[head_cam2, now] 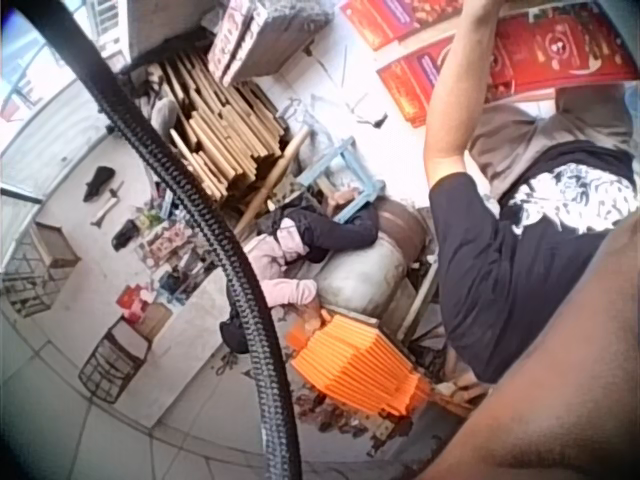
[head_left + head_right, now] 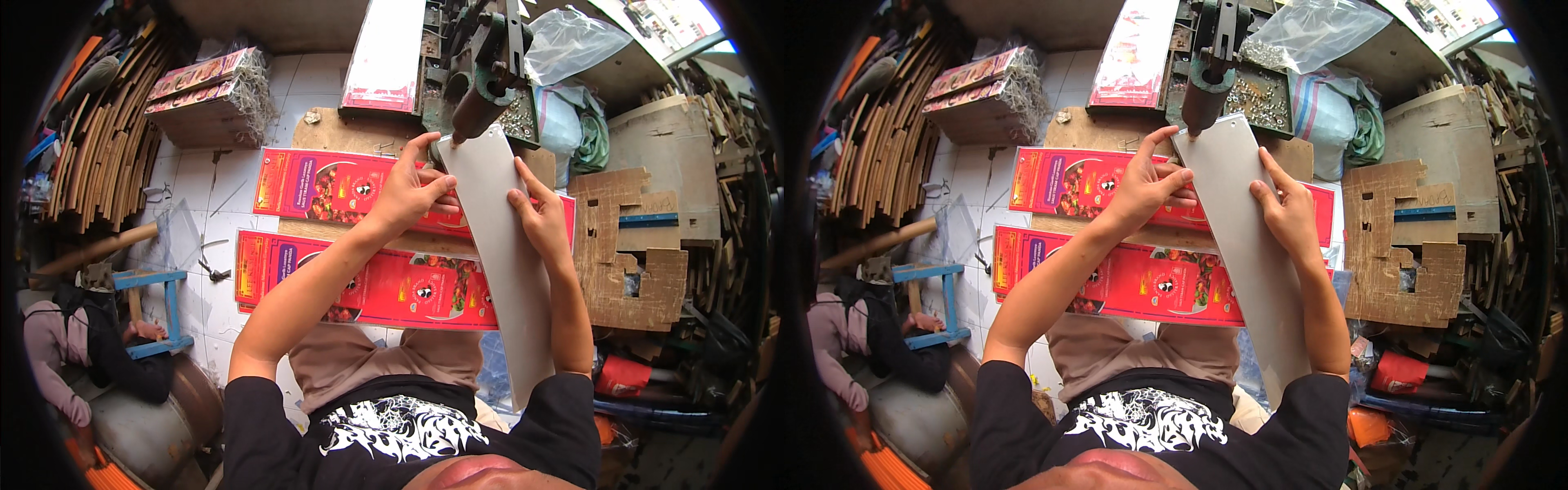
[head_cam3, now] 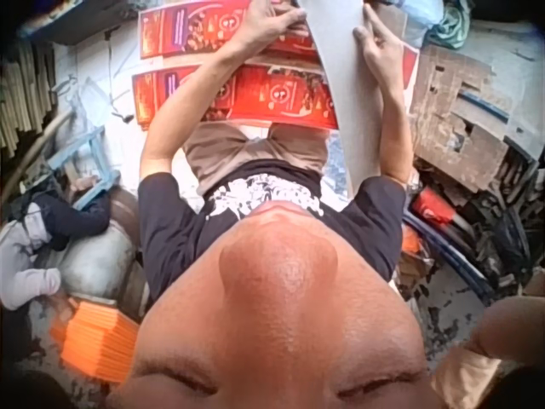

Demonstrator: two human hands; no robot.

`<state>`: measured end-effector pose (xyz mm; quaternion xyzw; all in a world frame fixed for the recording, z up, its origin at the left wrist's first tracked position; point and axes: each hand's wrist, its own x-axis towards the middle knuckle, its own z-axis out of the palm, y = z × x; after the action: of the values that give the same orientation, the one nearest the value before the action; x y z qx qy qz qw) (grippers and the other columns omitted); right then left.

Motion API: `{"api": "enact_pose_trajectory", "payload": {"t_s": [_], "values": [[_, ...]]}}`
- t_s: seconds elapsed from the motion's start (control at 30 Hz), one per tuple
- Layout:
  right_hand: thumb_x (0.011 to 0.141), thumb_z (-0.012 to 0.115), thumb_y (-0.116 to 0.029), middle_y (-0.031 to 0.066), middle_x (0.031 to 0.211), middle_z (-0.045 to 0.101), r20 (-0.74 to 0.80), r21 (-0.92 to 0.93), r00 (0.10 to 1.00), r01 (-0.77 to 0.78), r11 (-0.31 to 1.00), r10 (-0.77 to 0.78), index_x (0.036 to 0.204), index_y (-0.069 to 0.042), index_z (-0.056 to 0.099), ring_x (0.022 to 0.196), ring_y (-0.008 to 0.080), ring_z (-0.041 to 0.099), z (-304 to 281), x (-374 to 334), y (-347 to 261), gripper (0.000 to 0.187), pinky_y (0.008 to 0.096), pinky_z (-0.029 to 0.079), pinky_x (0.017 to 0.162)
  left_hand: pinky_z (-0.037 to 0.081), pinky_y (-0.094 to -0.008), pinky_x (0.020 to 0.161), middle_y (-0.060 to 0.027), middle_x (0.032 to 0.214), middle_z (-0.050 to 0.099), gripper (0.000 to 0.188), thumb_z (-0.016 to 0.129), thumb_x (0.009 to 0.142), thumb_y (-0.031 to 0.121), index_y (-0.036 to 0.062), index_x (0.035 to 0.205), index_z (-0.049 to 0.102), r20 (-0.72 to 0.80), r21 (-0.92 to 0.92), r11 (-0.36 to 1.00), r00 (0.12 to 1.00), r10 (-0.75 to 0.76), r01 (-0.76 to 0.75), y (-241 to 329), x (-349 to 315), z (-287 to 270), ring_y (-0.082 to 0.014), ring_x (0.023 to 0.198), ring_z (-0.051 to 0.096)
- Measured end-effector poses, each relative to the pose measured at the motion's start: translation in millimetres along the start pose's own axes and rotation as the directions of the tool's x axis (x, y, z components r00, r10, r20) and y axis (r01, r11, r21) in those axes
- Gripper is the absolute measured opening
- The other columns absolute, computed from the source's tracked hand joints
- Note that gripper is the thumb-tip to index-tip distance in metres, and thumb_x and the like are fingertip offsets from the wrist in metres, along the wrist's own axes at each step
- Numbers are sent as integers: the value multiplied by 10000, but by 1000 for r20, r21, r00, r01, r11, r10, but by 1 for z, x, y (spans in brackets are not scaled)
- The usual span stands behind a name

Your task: The person manually assembles packaging for incense by picking up printed cardboard sleeves, inserting a white backing board, and stacking the completed units. They use a manual riveting or stapling machine to secure the parts together at one end.

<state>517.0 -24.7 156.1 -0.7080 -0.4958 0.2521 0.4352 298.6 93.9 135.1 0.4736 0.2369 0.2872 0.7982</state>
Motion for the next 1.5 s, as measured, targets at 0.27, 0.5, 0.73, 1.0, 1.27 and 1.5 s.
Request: {"api": "enact_pose_trajectory", "payload": {"t_s": [0.27, 0.5, 0.73, 1.0, 1.27, 1.5], "values": [[893, 668, -107, 186, 1257, 653, 4, 9, 1000, 8, 1000, -8, 1410, -116, 524, 1050, 149, 649, 2, -1, -3, 537, 293, 492, 917, 629, -323, 720, -176, 1015, 670, 676, 604, 955, 49, 124, 1492, 201, -5, -11, 1000, 1000, -4, 4, 1, 0, -1, -207, 841, 699], [894, 667, -108, 178, 1283, 640, 12, -5, 999, -30, 1000, 30, 1410, -117, 525, 1070, 155, 648, 1, -1, -4, 536, 294, 489, 923, 628, -318, 720, -173, 1012, 670, 678, 601, 958, 57, 116, 1492, 188, 1, -18, 1000, 1000, 3, -3, 0, 1, -1, -200, 834, 697], [898, 667, -109, 173, 1270, 649, 12, -20, 1000, 10, 1000, -10, 1410, -113, 524, 1054, 160, 652, 1, -1, -6, 532, 297, 486, 927, 627, -315, 718, -170, 1006, 670, 678, 601, 960, 61, 114, 1490, 182, 1, -6, 1000, 1000, -5, 5, 2, 1, -1, -199, 829, 696], [897, 668, -109, 179, 1259, 654, 2, -6, 1000, 21, 1000, -21, 1408, -106, 526, 1057, 157, 647, 2, -1, -4, 531, 298, 484, 928, 627, -312, 712, -168, 998, 671, 673, 605, 955, 50, 115, 1488, 199, -4, -17, 1000, 1000, -1, 1, 3, -1, 1, -197, 822, 697], [896, 666, -115, 179, 1273, 646, 20, -20, 1000, -2, 1000, 2, 1404, -106, 530, 1089, 162, 639, 1, -1, -3, 526, 297, 480, 935, 627, -311, 707, -174, 1009, 669, 683, 612, 948, 44, 116, 1488, 201, -8, -9, 1000, 1000, -15, 15, 3, 1, 0, -200, 828, 698], [896, 667, -118, 182, 1264, 652, 37, -43, 999, -33, 999, 35, 1415, -117, 521, 1056, 171, 651, -1, 0, -4, 539, 298, 484, 922, 624, -322, 714, -181, 1015, 669, 694, 623, 942, 57, 115, 1484, 194, -2, 11, 1000, 1000, -8, 8, 2, 0, 0, -203, 829, 697]]}}
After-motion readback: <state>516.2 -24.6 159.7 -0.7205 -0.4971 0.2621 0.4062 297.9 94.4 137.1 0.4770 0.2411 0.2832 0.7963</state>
